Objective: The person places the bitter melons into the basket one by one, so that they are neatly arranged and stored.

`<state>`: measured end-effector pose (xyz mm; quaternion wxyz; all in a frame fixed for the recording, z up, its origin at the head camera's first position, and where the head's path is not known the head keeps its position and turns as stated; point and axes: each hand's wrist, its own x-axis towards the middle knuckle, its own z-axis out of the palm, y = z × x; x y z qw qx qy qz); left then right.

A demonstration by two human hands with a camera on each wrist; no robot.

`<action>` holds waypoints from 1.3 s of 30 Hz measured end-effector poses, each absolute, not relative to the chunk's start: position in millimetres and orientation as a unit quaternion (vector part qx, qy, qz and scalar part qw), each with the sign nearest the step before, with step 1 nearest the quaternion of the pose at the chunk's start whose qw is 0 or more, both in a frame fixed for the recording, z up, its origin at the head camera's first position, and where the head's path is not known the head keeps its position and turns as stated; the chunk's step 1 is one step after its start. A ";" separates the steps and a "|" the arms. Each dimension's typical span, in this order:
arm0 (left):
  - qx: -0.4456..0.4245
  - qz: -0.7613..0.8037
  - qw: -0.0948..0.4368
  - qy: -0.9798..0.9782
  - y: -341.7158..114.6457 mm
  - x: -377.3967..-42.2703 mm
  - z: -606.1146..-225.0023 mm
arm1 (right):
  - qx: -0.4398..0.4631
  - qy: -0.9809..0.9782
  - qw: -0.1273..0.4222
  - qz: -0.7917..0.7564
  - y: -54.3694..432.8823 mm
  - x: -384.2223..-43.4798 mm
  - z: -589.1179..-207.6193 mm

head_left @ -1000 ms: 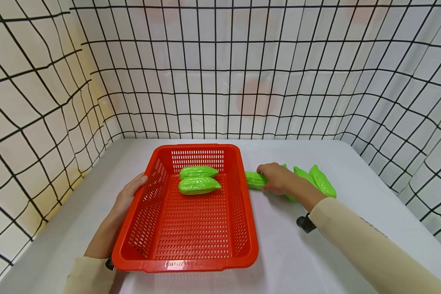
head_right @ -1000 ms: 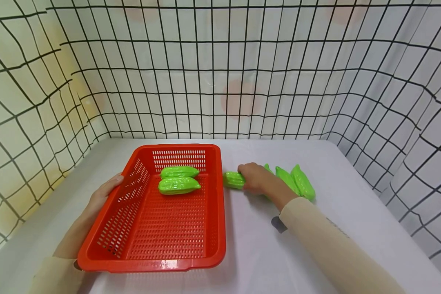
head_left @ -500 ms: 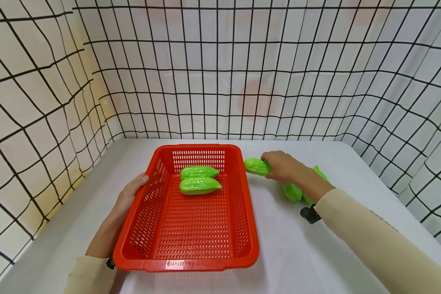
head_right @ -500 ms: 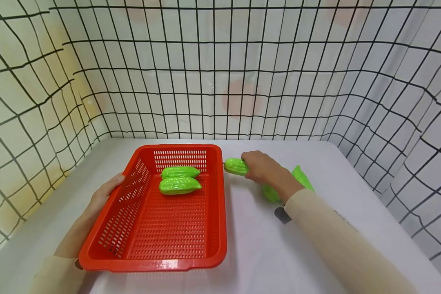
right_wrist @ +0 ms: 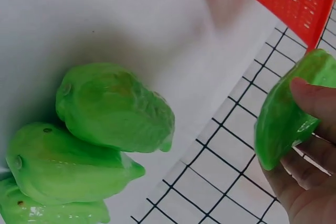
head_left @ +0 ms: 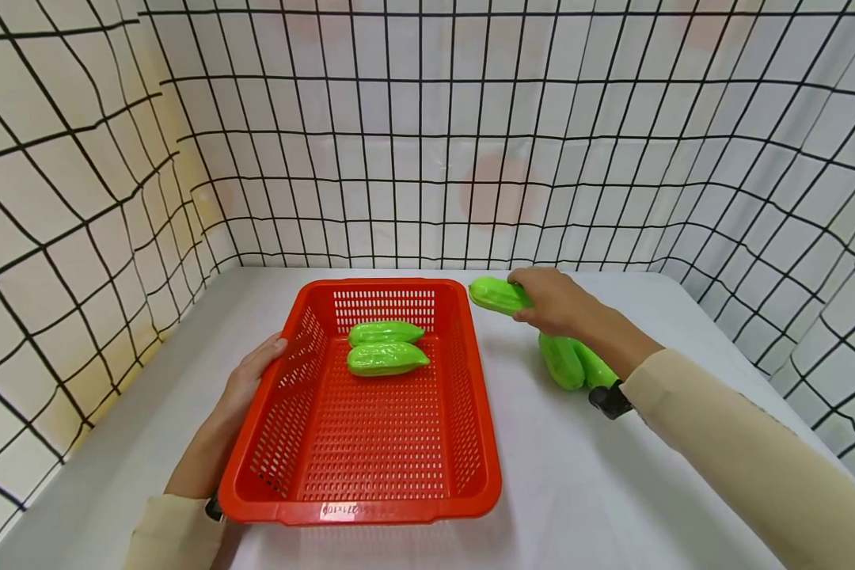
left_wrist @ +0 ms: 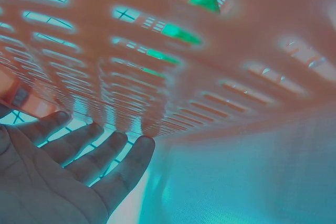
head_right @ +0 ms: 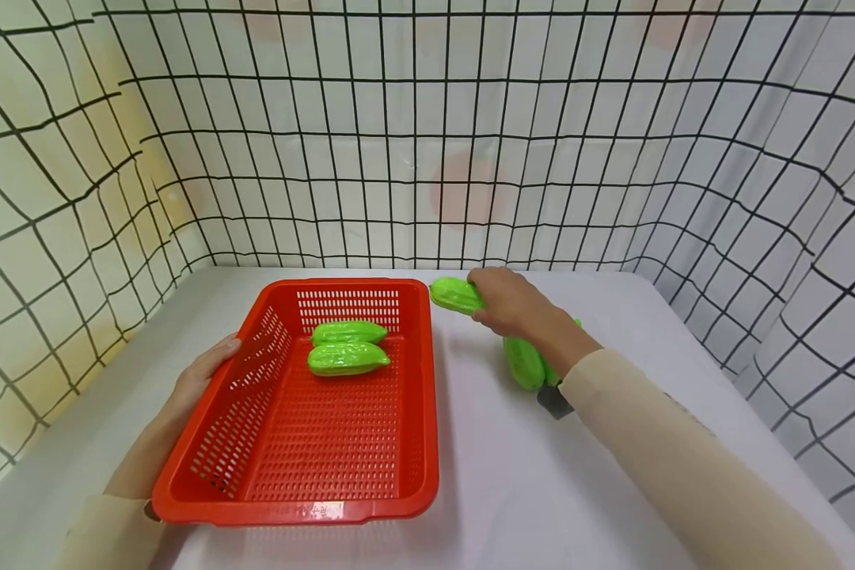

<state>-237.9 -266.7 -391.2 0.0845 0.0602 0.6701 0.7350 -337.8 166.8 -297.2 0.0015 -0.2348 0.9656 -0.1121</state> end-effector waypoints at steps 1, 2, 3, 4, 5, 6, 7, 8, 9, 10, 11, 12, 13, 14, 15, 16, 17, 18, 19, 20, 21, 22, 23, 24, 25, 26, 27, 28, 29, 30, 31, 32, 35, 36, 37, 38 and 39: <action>0.061 0.735 0.084 0.670 -266.7 -237.9 -391.1 | -0.240 0.964 -0.004 -0.113 166.4 -337.8 -296.7; 0.060 0.734 0.085 0.671 -266.7 -237.9 -391.2 | -0.244 0.963 -0.009 -0.115 165.7 -337.3 -295.9; 0.061 0.734 0.085 0.671 -266.7 -238.0 -391.1 | -0.250 0.961 -0.015 -0.118 164.6 -337.1 -295.3; 0.061 0.734 0.085 0.670 -266.7 -238.0 -391.1 | -0.255 0.959 -0.019 -0.119 163.1 -336.6 -294.6; 0.062 0.735 0.085 0.670 -266.8 -238.0 -391.2 | -0.260 0.958 -0.023 -0.121 161.2 -336.3 -293.8; 0.064 0.735 0.085 0.670 -266.9 -238.1 -391.2 | -0.264 0.956 -0.027 -0.123 158.9 -335.6 -292.7; 0.065 0.735 0.084 0.670 -266.9 -238.0 -391.3 | -0.269 0.954 -0.030 -0.125 156.2 -334.5 -291.3; 0.065 0.736 0.085 0.669 -266.8 -238.0 -391.4 | -0.273 0.953 -0.033 -0.126 153.4 -333.0 -289.8; 0.066 0.736 0.085 0.669 -266.7 -238.1 -391.6 | -0.277 0.952 -0.037 -0.126 150.5 -331.6 -288.3; 0.066 0.736 0.085 0.668 -266.7 -238.1 -391.7 | -0.281 0.950 -0.039 -0.126 147.1 -330.2 -286.8; 0.066 0.736 0.086 0.668 -266.8 -238.1 -392.0 | -0.285 0.949 -0.041 -0.128 143.5 -328.8 -285.3; 0.065 0.736 0.086 0.668 -266.6 -238.1 -392.0 | -0.287 0.948 -0.042 -0.129 139.7 -326.9 -283.5; 0.066 0.736 0.085 0.669 -266.4 -238.1 -392.2 | -0.290 0.947 -0.041 -0.130 136.0 -325.2 -281.8; 0.066 0.735 0.085 0.669 -266.2 -238.2 -392.3 | -0.290 0.947 -0.040 -0.130 132.4 -323.8 -280.6; 0.066 0.734 0.085 0.670 -266.0 -238.3 -392.4 | -0.291 0.947 -0.040 -0.130 128.6 -322.6 -279.4; 0.066 0.734 0.085 0.671 -265.8 -238.3 -392.4 | -0.292 0.947 -0.037 -0.132 124.9 -321.3 -278.4; 0.066 0.733 0.084 0.672 -265.5 -238.4 -392.4 | -0.293 0.946 -0.035 -0.133 121.3 -320.0 -277.3; 0.066 0.732 0.084 0.672 -265.3 -238.3 -392.3 | -0.297 0.945 -0.035 -0.131 117.9 -318.7 -276.0; 0.068 0.732 0.083 0.673 -265.3 -238.4 -392.2 | -0.301 0.944 -0.034 -0.130 114.6 -317.8 -275.0; 0.067 0.733 0.083 0.672 -265.2 -238.4 -392.0 | -0.305 0.943 -0.033 -0.132 111.3 -316.8 -273.9; 0.067 0.733 0.083 0.672 -265.3 -238.3 -391.9 | -0.310 0.941 -0.031 -0.135 108.1 -315.5 -272.5; 0.068 0.733 0.083 0.672 -265.4 -238.2 -391.7 | -0.315 0.938 -0.029 -0.140 104.7 -314.5 -271.2; 0.068 0.734 0.083 0.671 -265.5 -238.1 -391.5 | -0.319 0.936 -0.028 -0.143 101.3 -313.7 -269.8; 0.068 0.735 0.084 0.670 -265.9 -238.0 -391.6 | -0.324 0.934 -0.026 -0.147 98.0 -312.8 -268.3; 0.068 0.735 0.085 0.669 -266.0 -237.7 -391.3 | -0.328 0.932 -0.025 -0.154 94.4 -312.1 -267.0; 0.066 0.736 0.086 0.668 -266.1 -237.4 -391.2 | -0.331 0.930 -0.023 -0.158 90.7 -311.3 -265.5; 0.064 0.736 0.086 0.669 -266.2 -237.1 -391.2 | -0.335 0.929 -0.021 -0.160 87.0 -310.6 -264.3; 0.063 0.736 0.087 0.668 -266.2 -236.9 -391.0 | -0.338 0.927 -0.020 -0.162 83.0 -310.1 -263.0; 0.060 0.736 0.087 0.668 -266.1 -236.6 -390.9 | -0.340 0.926 -0.020 -0.162 79.2 -309.5 -261.9; 0.059 0.735 0.086 0.670 -266.0 -236.5 -390.9 | -0.342 0.925 -0.019 -0.163 75.4 -308.7 -260.7; 0.058 0.734 0.086 0.671 -265.7 -236.3 -390.7 | -0.344 0.925 -0.018 -0.163 71.6 -308.2 -259.9; 0.056 0.734 0.084 0.672 -265.6 -236.4 -390.8 | -0.344 0.925 -0.016 -0.161 68.1 -307.7 -259.4; 0.055 0.733 0.081 0.674 -265.0 -236.7 -390.7 | -0.344 0.925 -0.011 -0.162 59.0 -306.3 -259.7; 0.055 0.732 0.081 0.674 -264.7 -236.8 -390.7 | -0.344 0.925 -0.009 -0.162 56.4 -306.0 -260.3; 0.055 0.732 0.080 0.675 -264.6 -237.0 -390.6 | -0.345 0.924 -0.006 -0.164 54.0 -305.8 -261.4; 0.055 0.731 0.080 0.675 -264.4 -236.9 -390.5 | -0.346 0.924 -0.003 -0.165 51.6 -305.4 -262.4; 0.055 0.731 0.080 0.676 -264.2 -236.9 -390.4 | -0.348 0.922 0.000 -0.167 49.3 -305.1 -263.6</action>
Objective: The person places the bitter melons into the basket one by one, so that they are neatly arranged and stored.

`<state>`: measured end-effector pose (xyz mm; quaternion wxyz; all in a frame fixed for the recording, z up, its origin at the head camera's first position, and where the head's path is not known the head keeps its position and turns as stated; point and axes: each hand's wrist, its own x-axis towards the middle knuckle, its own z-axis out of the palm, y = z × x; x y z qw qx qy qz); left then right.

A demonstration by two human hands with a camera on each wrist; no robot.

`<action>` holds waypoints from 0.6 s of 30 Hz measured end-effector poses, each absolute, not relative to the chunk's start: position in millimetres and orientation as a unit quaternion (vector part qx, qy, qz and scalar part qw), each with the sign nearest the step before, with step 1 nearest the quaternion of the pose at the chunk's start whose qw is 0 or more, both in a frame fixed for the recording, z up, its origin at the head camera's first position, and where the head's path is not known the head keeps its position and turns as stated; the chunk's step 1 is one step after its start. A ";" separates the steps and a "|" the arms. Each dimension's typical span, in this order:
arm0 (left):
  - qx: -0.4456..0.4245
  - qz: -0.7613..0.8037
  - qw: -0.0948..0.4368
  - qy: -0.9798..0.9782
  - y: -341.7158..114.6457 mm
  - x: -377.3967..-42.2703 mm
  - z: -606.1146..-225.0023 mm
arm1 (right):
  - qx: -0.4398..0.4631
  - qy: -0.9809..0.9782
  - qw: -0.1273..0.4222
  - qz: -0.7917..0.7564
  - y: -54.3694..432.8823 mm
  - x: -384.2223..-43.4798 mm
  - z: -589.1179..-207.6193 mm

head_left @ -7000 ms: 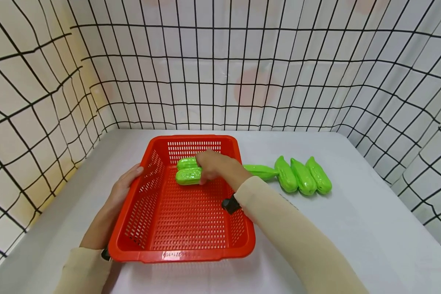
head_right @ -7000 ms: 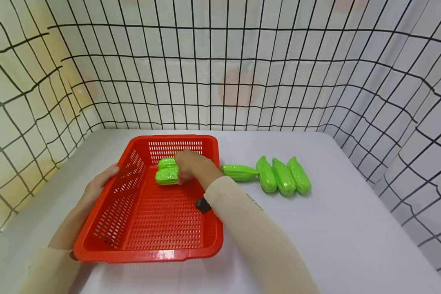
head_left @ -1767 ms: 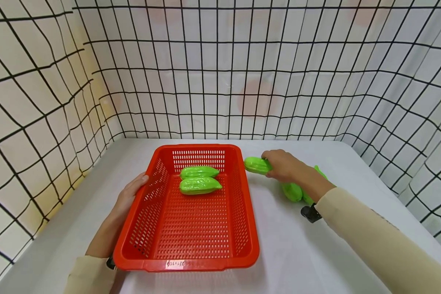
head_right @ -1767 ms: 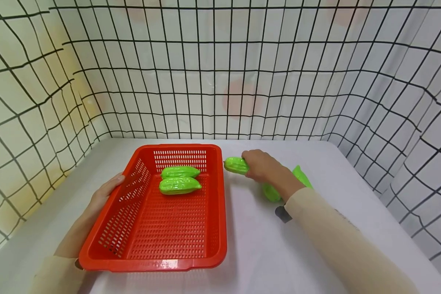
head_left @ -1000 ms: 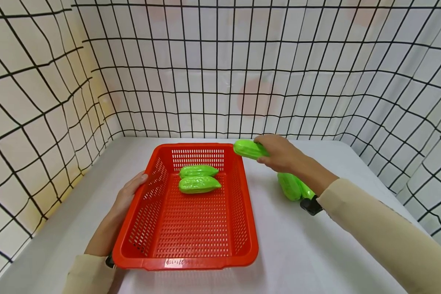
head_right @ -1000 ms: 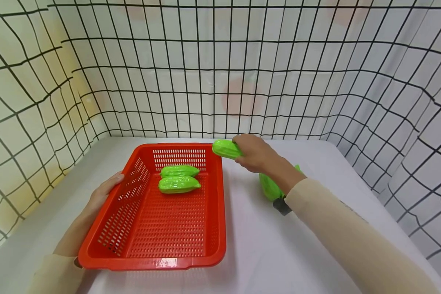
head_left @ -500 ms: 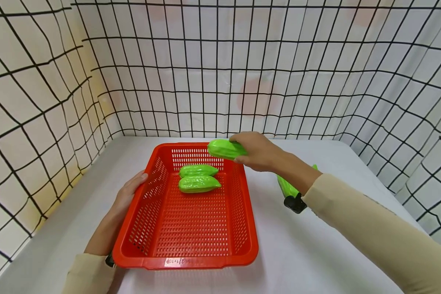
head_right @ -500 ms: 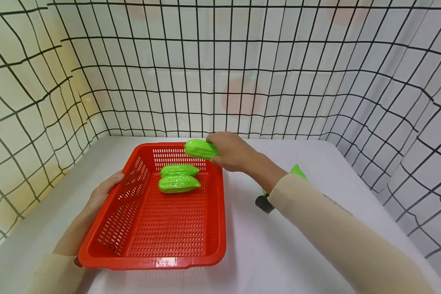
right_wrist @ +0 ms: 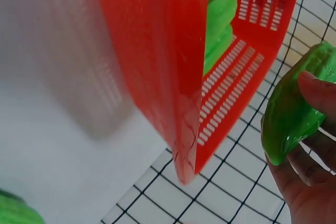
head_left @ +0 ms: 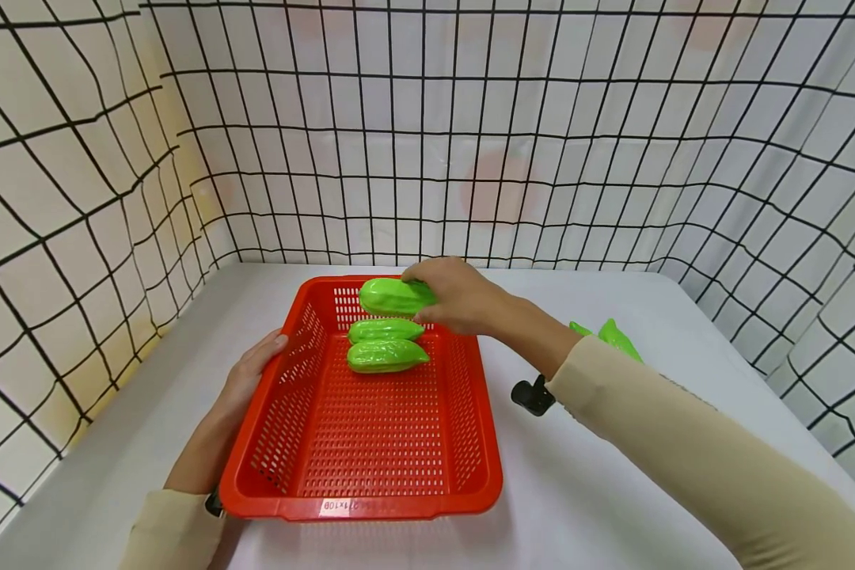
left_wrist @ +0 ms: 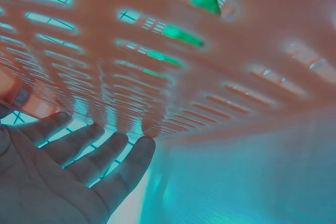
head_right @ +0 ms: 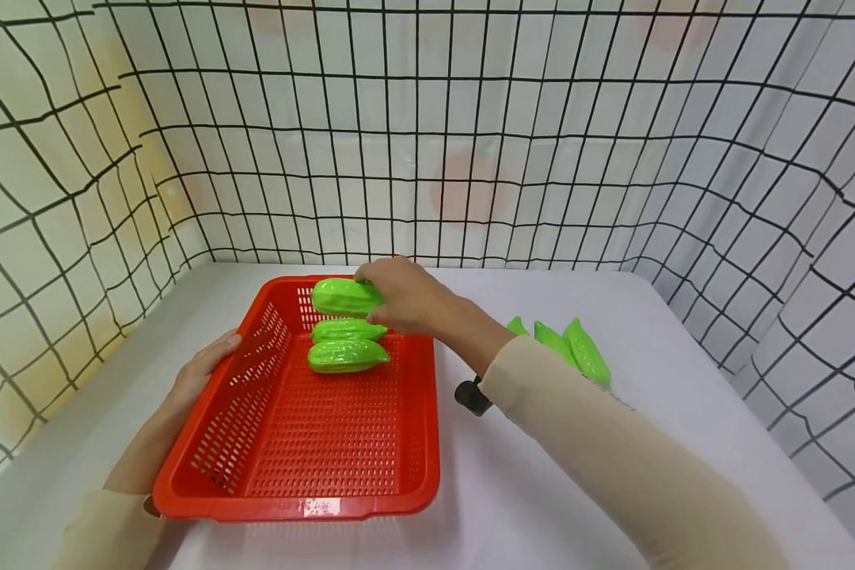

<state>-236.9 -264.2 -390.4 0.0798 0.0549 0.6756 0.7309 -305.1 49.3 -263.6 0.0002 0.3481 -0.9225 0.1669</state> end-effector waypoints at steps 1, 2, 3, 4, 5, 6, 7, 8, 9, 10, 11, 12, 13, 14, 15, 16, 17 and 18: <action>0.055 0.730 0.079 0.676 -264.1 -236.9 -390.3 | 0.351 -0.921 -0.003 0.168 46.7 -304.6 -264.8; 0.055 0.730 0.080 0.677 -264.1 -236.8 -390.3 | 0.353 -0.920 -0.005 0.168 44.0 -304.2 -265.9; 0.053 0.729 0.079 0.677 -264.1 -236.8 -390.3 | 0.357 -0.919 -0.008 0.169 41.4 -303.6 -266.8; 0.053 0.729 0.079 0.678 -264.0 -236.7 -390.3 | 0.360 -0.917 -0.011 0.170 38.8 -302.9 -267.5; 0.052 0.729 0.079 0.678 -263.9 -236.6 -390.3 | 0.363 -0.916 -0.013 0.169 36.1 -302.1 -267.8; 0.052 0.728 0.079 0.679 -264.0 -236.7 -390.3 | 0.364 -0.916 -0.015 0.168 33.3 -301.2 -268.0; 0.053 0.728 0.078 0.679 -264.0 -236.8 -390.2 | 0.365 -0.915 -0.019 0.169 30.5 -300.4 -268.0; 0.053 0.729 0.078 0.678 -264.1 -236.9 -390.1 | 0.366 -0.915 -0.022 0.169 27.8 -299.9 -268.0; 0.054 0.730 0.078 0.677 -264.2 -237.0 -390.0 | 0.368 -0.914 -0.025 0.172 25.2 -299.1 -268.3; 0.055 0.730 0.079 0.677 -264.2 -237.1 -389.7 | 0.368 -0.913 -0.029 0.174 22.8 -298.5 -268.5; 0.055 0.731 0.079 0.675 -264.2 -237.3 -389.6 | 0.368 -0.912 -0.032 0.176 20.5 -298.0 -269.0; 0.056 0.731 0.079 0.675 -264.3 -237.4 -389.5 | 0.367 -0.912 -0.038 0.177 18.2 -297.5 -269.4; 0.056 0.732 0.080 0.674 -264.3 -237.6 -389.5 | 0.367 -0.912 -0.042 0.178 16.0 -297.2 -269.8; 0.055 0.733 0.080 0.674 -264.3 -237.7 -389.6 | 0.366 -0.912 -0.047 0.177 14.0 -297.0 -270.4; 0.055 0.733 0.080 0.674 -264.2 -237.9 -389.6 | 0.364 -0.913 -0.054 0.175 11.8 -296.4 -270.7; 0.055 0.734 0.081 0.672 -264.2 -238.1 -389.6 | 0.362 -0.914 -0.061 0.172 9.8 -296.4 -270.9; 0.055 0.734 0.081 0.672 -264.4 -238.3 -389.9 | 0.359 -0.916 -0.067 0.168 7.6 -296.4 -271.1; 0.057 0.735 0.081 0.671 -264.4 -238.4 -389.9 | 0.357 -0.917 -0.073 0.164 5.2 -296.4 -271.2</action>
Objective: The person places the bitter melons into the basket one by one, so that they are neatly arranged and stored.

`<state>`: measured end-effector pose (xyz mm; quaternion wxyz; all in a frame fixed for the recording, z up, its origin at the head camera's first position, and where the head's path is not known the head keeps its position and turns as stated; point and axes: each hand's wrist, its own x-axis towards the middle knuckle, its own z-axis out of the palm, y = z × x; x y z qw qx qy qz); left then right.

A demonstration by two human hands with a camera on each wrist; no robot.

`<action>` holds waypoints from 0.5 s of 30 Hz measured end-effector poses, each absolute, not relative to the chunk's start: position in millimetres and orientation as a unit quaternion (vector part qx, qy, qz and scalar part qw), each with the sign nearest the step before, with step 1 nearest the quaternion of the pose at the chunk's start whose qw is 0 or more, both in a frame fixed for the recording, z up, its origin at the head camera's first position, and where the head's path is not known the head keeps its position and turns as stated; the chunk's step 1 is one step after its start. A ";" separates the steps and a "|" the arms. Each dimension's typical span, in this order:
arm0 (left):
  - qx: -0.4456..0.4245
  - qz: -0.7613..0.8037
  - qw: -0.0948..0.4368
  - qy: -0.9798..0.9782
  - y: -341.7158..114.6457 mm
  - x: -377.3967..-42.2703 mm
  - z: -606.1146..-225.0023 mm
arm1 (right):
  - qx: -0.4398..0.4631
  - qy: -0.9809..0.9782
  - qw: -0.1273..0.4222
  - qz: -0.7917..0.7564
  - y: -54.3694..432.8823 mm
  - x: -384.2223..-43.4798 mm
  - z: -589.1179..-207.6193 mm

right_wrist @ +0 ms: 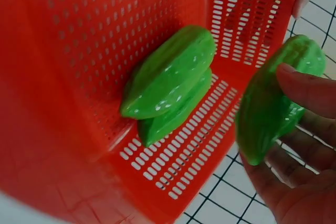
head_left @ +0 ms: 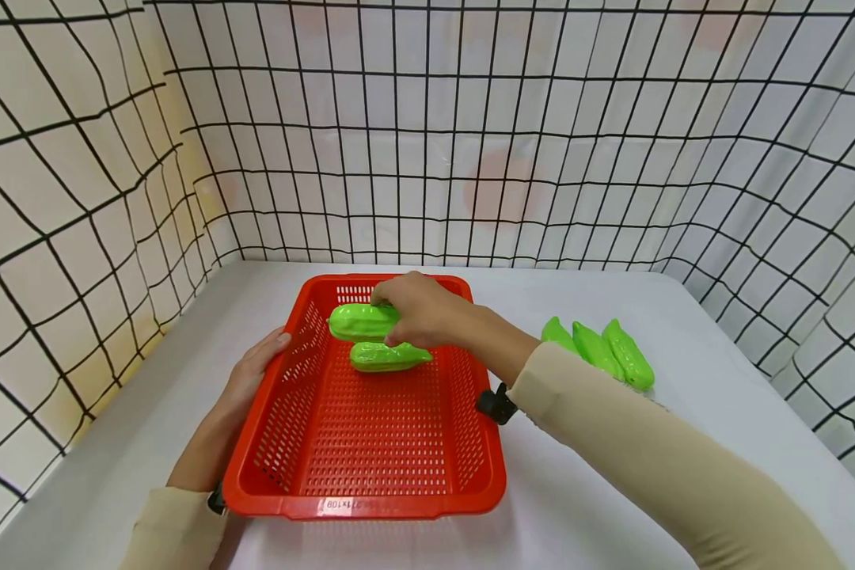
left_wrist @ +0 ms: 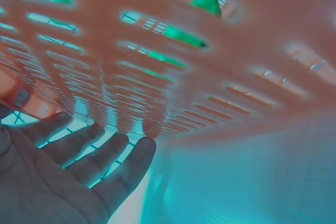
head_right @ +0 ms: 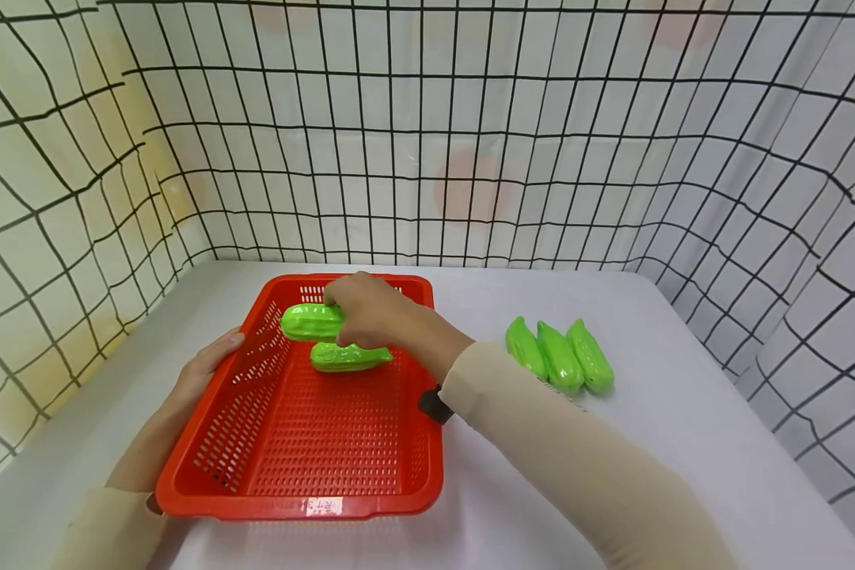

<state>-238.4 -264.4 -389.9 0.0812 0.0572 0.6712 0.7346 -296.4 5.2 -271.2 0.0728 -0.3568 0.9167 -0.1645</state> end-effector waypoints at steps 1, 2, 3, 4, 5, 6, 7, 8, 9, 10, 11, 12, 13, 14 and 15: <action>0.059 0.736 0.082 0.670 -264.6 -238.5 -389.9 | -0.355 0.918 0.078 -0.160 2.8 -296.5 -271.3; 0.061 0.737 0.083 0.668 -264.9 -238.7 -389.9 | -0.352 0.918 0.086 -0.159 0.5 -296.4 -271.5; 0.062 0.738 0.084 0.667 -265.1 -238.7 -389.9 | -0.351 0.918 0.093 -0.158 -1.8 -296.3 -271.6; 0.064 0.738 0.085 0.666 -265.4 -238.7 -389.9 | -0.350 0.919 0.099 -0.155 -3.9 -296.2 -272.0; 0.064 0.738 0.085 0.666 -265.5 -238.6 -389.9 | -0.349 0.919 0.105 -0.152 -6.0 -296.0 -272.3; 0.065 0.738 0.085 0.667 -265.7 -238.5 -389.9 | -0.350 0.919 0.110 -0.147 -7.9 -295.9 -272.9; 0.065 0.737 0.084 0.668 -266.0 -238.5 -390.0 | -0.349 0.919 0.116 -0.143 -9.6 -295.3 -273.4; 0.065 0.735 0.083 0.670 -266.2 -238.4 -390.0 | -0.348 0.919 0.123 -0.141 -11.1 -294.9 -274.2; 0.065 0.734 0.082 0.671 -266.2 -238.2 -389.9 | -0.347 0.919 0.127 -0.134 -12.4 -294.4 -274.9; 0.066 0.732 0.080 0.673 -266.3 -238.2 -389.9 | -0.346 0.921 0.130 -0.127 -13.6 -293.9 -275.9; 0.066 0.732 0.080 0.673 -266.3 -238.1 -389.8 | -0.344 0.921 0.134 -0.122 -14.6 -293.5 -276.9; 0.067 0.732 0.079 0.674 -266.4 -238.0 -389.8 | -0.342 0.922 0.138 -0.115 -15.5 -293.0 -278.0; 0.068 0.732 0.079 0.674 -266.4 -238.1 -389.8 | -0.339 0.923 0.144 -0.110 -16.1 -292.2 -279.1; 0.069 0.732 0.080 0.673 -266.4 -238.0 -389.9 | -0.336 0.925 0.147 -0.102 -16.5 -292.0 -280.5; 0.070 0.732 0.081 0.672 -266.3 -237.9 -390.0 | -0.335 0.926 0.150 -0.092 -16.8 -291.7 -282.0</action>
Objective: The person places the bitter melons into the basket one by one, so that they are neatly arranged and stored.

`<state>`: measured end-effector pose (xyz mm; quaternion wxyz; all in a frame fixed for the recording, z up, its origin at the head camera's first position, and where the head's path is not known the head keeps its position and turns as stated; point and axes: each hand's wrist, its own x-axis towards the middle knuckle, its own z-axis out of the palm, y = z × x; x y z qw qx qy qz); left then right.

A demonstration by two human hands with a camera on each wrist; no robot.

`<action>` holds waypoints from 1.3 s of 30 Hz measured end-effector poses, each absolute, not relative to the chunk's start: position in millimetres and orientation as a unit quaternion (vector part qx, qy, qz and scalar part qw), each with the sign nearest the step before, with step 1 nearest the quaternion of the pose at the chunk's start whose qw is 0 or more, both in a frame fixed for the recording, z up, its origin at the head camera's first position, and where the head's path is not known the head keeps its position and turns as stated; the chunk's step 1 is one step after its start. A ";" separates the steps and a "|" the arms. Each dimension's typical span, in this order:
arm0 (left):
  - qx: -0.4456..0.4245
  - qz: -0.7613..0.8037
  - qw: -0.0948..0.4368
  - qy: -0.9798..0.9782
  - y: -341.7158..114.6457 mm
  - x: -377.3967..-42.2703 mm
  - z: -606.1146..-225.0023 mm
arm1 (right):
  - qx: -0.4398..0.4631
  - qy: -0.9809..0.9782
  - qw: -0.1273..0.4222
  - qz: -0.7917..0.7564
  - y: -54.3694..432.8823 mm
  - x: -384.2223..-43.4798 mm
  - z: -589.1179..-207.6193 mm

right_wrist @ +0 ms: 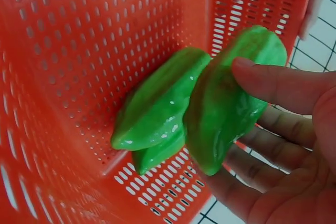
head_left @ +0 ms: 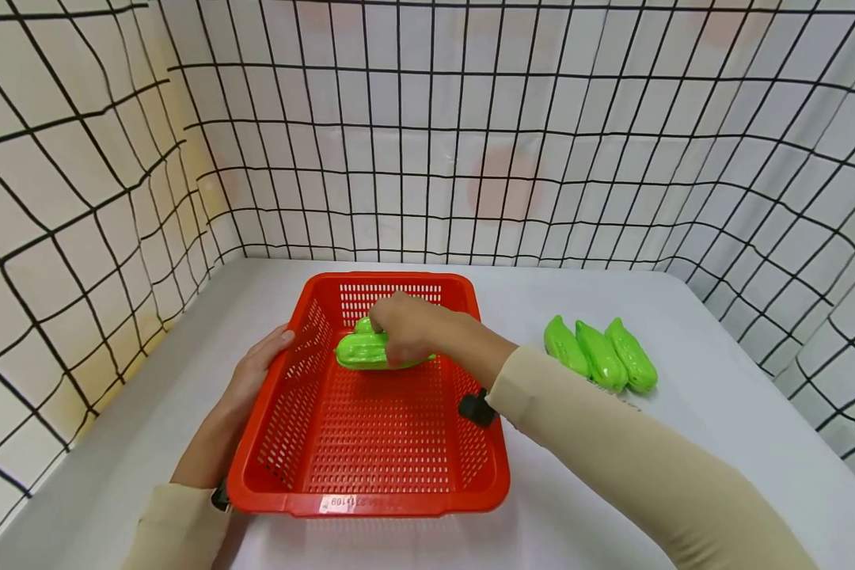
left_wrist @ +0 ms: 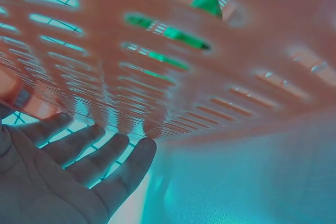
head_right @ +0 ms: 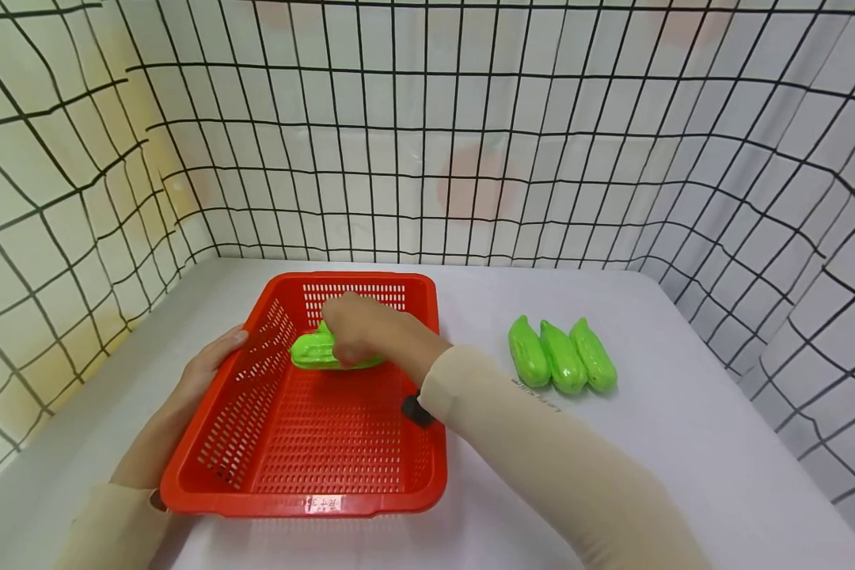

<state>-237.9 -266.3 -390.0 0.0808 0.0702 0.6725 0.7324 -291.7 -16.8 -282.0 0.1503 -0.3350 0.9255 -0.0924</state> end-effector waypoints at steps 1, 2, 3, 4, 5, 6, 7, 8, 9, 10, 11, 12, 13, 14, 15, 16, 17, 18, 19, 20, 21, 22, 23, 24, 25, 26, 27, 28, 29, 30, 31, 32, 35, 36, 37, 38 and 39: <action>0.071 0.733 0.081 0.672 -266.3 -238.0 -390.0 | -0.333 0.926 0.155 -0.086 -16.9 -291.7 -283.9; 0.072 0.732 0.082 0.672 -266.2 -238.1 -390.1 | -0.333 0.926 0.159 -0.079 -17.0 -291.8 -285.7; 0.073 0.732 0.081 0.673 -266.1 -238.2 -390.1 | -0.333 0.926 0.163 -0.070 -17.1 -292.0 -287.7; 0.073 0.731 0.080 0.674 -266.0 -238.2 -390.1 | -0.332 0.926 0.166 -0.065 -17.1 -292.3 -289.8; 0.073 0.730 0.079 0.675 -265.9 -238.1 -390.1 | -0.331 0.926 0.169 -0.060 -17.1 -292.4 -291.6; 0.072 0.729 0.078 0.676 -265.7 -238.1 -390.0 | -0.331 0.926 0.171 -0.057 -17.1 -292.4 -293.4; 0.071 0.729 0.077 0.677 -265.7 -238.2 -390.0 | -0.332 0.926 0.173 -0.055 -17.3 -292.3 -294.9; 0.070 0.728 0.076 0.678 -265.7 -238.1 -390.0 | -0.332 0.926 0.175 -0.053 -17.4 -292.1 -296.2; 0.068 0.728 0.075 0.678 -265.6 -238.0 -390.0 | -0.332 0.925 0.175 -0.052 -17.5 -291.9 -297.3; 0.066 0.727 0.075 0.679 -265.5 -237.9 -390.1 | -0.331 0.926 0.175 -0.052 -17.6 -291.6 -298.2; 0.066 0.727 0.075 0.680 -265.5 -237.7 -390.2 | -0.331 0.926 0.176 -0.052 -17.8 -291.1 -298.7; 0.064 0.726 0.074 0.681 -265.5 -237.5 -390.3 | -0.331 0.926 0.177 -0.051 -18.2 -290.8 -299.4; 0.063 0.726 0.075 0.681 -265.4 -237.3 -390.4 | -0.330 0.926 0.178 -0.052 -18.6 -290.4 -299.9; 0.061 0.726 0.074 0.681 -265.4 -237.0 -390.5 | -0.329 0.926 0.178 -0.051 -19.1 -290.2 -300.3; 0.060 0.725 0.074 0.682 -265.3 -236.9 -390.5 | -0.329 0.926 0.179 -0.049 -19.6 -289.7 -300.6; 0.060 0.725 0.073 0.682 -265.3 -237.0 -390.6 | -0.327 0.926 0.181 -0.049 -20.3 -289.2 -300.9; 0.061 0.724 0.073 0.683 -265.3 -237.0 -390.6 | -0.326 0.927 0.182 -0.048 -20.9 -288.7 -301.3; 0.060 0.724 0.072 0.684 -265.3 -237.2 -390.7 | -0.325 0.927 0.182 -0.045 -21.6 -288.2 -301.8; 0.059 0.724 0.072 0.684 -265.2 -237.3 -390.6 | -0.325 0.927 0.181 -0.039 -22.3 -287.9 -302.4; 0.059 0.724 0.072 0.684 -265.1 -237.6 -390.6 | -0.325 0.928 0.179 -0.030 -23.0 -287.6 -303.3; 0.059 0.725 0.073 0.683 -265.0 -237.9 -390.5 | -0.327 0.928 0.177 -0.020 -23.6 -287.3 -304.3; 0.059 0.726 0.074 0.682 -264.9 -238.1 -390.4 | -0.327 0.928 0.176 -0.012 -24.3 -287.2 -305.8; 0.059 0.726 0.075 0.681 -264.9 -238.3 -390.3 | -0.328 0.928 0.175 -0.003 -24.8 -287.2 -307.5; 0.058 0.727 0.076 0.680 -264.9 -238.5 -390.4 | -0.328 0.928 0.175 0.005 -25.5 -287.2 -309.4; 0.059 0.728 0.077 0.679 -264.9 -238.7 -390.5 | -0.329 0.928 0.175 0.014 -26.0 -287.3 -311.4; 0.060 0.729 0.077 0.678 -265.0 -238.8 -390.6 | -0.330 0.927 0.175 0.022 -26.5 -287.3 -313.3; 0.060 0.729 0.077 0.677 -265.1 -238.8 -390.7 | -0.331 0.927 0.176 0.027 -27.0 -287.5 -315.3; 0.063 0.728 0.077 0.678 -265.2 -239.0 -390.8 | -0.332 0.926 0.175 0.031 -27.6 -287.6 -317.2; 0.065 0.727 0.076 0.679 -265.4 -239.1 -391.1 | -0.333 0.926 0.174 0.035 -28.1 -287.7 -318.7; 0.065 0.727 0.075 0.680 -265.4 -239.1 -391.1 | -0.335 0.926 0.172 0.040 -28.5 -287.7 -320.1; 0.066 0.727 0.074 0.680 -265.5 -239.1 -391.1 | -0.336 0.925 0.169 0.044 -28.8 -287.7 -321.2; 0.068 0.726 0.074 0.680 -265.6 -239.3 -391.2 | -0.337 0.925 0.167 0.046 -29.1 -287.6 -322.1; 0.069 0.724 0.070 0.683 -265.4 -239.7 -391.3 | -0.333 0.928 0.159 0.050 -30.0 -287.4 -324.6; 0.068 0.723 0.069 0.684 -265.1 -239.7 -391.3 | -0.333 0.929 0.154 0.054 -30.1 -287.2 -325.4; 0.068 0.722 0.068 0.685 -264.9 -239.7 -391.5 | -0.334 0.929 0.150 0.057 -30.2 -287.1 -326.1; 0.066 0.721 0.068 0.686 -264.8 -239.6 -391.5 | -0.334 0.929 0.146 0.060 -30.4 -287.0 -326.8; 0.065 0.722 0.068 0.686 -264.5 -239.5 -391.5 | -0.334 0.930 0.142 0.065 -30.5 -287.0 -327.6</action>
